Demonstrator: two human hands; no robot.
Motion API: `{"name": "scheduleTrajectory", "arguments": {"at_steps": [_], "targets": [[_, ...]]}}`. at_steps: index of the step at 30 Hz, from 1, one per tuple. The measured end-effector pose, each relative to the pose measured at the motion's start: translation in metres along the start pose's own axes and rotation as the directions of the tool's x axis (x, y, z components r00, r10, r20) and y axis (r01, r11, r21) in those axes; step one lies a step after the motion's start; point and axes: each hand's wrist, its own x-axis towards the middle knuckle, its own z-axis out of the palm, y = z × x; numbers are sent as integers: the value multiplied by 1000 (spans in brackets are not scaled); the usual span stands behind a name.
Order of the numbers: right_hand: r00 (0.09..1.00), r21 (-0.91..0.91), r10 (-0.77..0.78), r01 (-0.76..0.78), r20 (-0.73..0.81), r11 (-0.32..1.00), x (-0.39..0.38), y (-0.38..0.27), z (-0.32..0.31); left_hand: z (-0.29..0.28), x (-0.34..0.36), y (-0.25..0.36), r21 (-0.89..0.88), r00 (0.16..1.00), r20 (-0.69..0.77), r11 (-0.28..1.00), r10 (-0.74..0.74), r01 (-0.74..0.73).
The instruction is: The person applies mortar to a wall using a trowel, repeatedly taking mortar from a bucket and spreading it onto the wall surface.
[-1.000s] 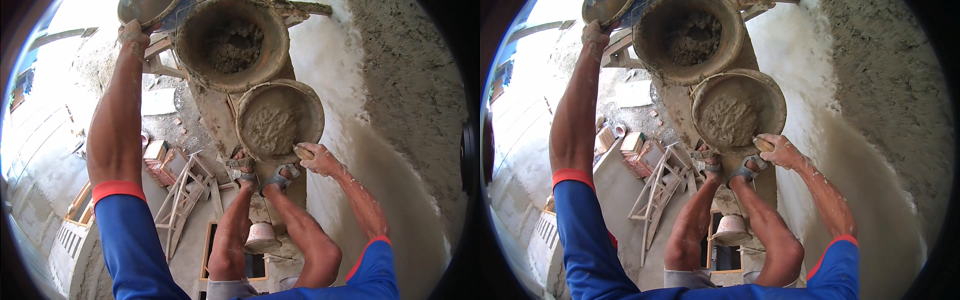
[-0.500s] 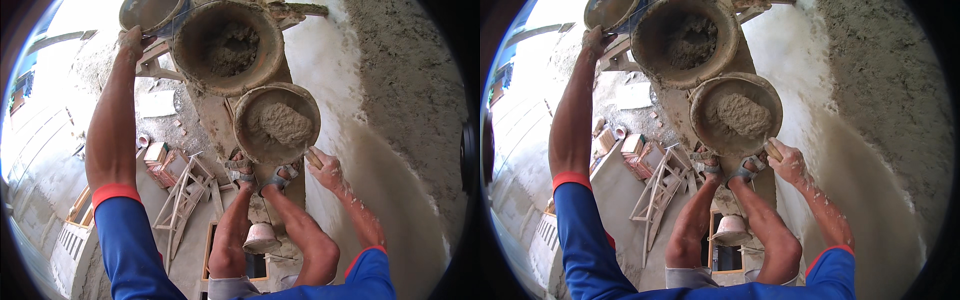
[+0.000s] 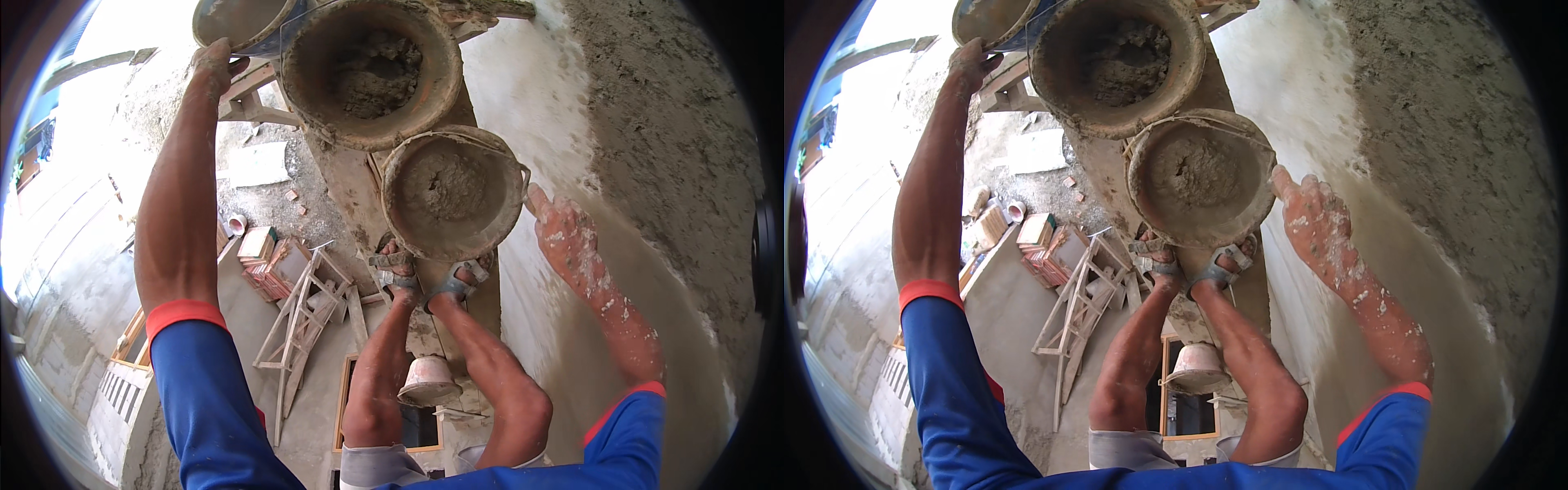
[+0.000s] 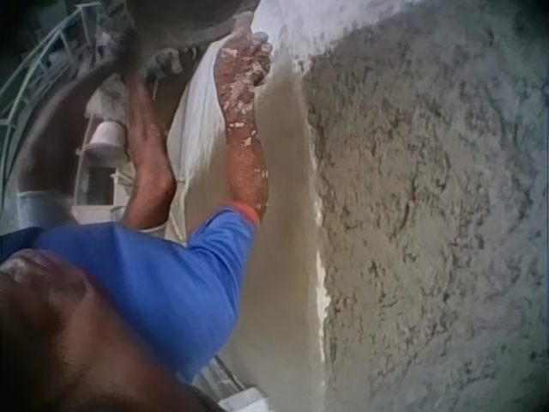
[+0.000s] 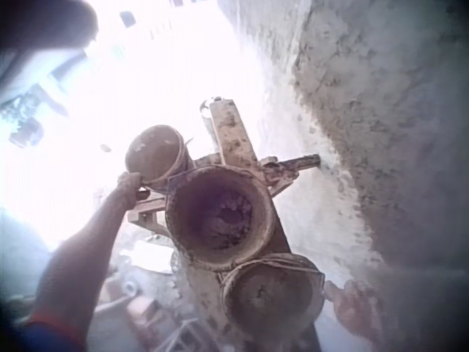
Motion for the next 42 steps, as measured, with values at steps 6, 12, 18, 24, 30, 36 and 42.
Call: {"name": "scheduleTrajectory", "arguments": {"at_steps": [6,12,18,24,30,36,42], "targets": [[970,-280,25,45,240,959,2,-22,-27,-15,9,-16,30,999,7,999,38,-38],[974,-258,-136,181,182,949,57,-26,65,3,2,-8,-46,1000,-21,999,-21,20],[873,243,-473,437,116,866,44,2,106,3,-7,-9,8,998,66,1000,21,-21],[844,507,-146,-163,516,846,42,-20,88,3,-10,-9,45,996,89,999,12,-16],[942,748,-200,-73,269,660,14,-1,102,-2,-5,-6,143,998,66,990,-23,13],[994,501,-80,33,73,865,-29,-8,92,12,8,-18,145,991,121,989,-51,33],[998,254,-38,26,41,967,-62,-20,27,-58,104,-41,524,876,385,712,292,-468]]}}
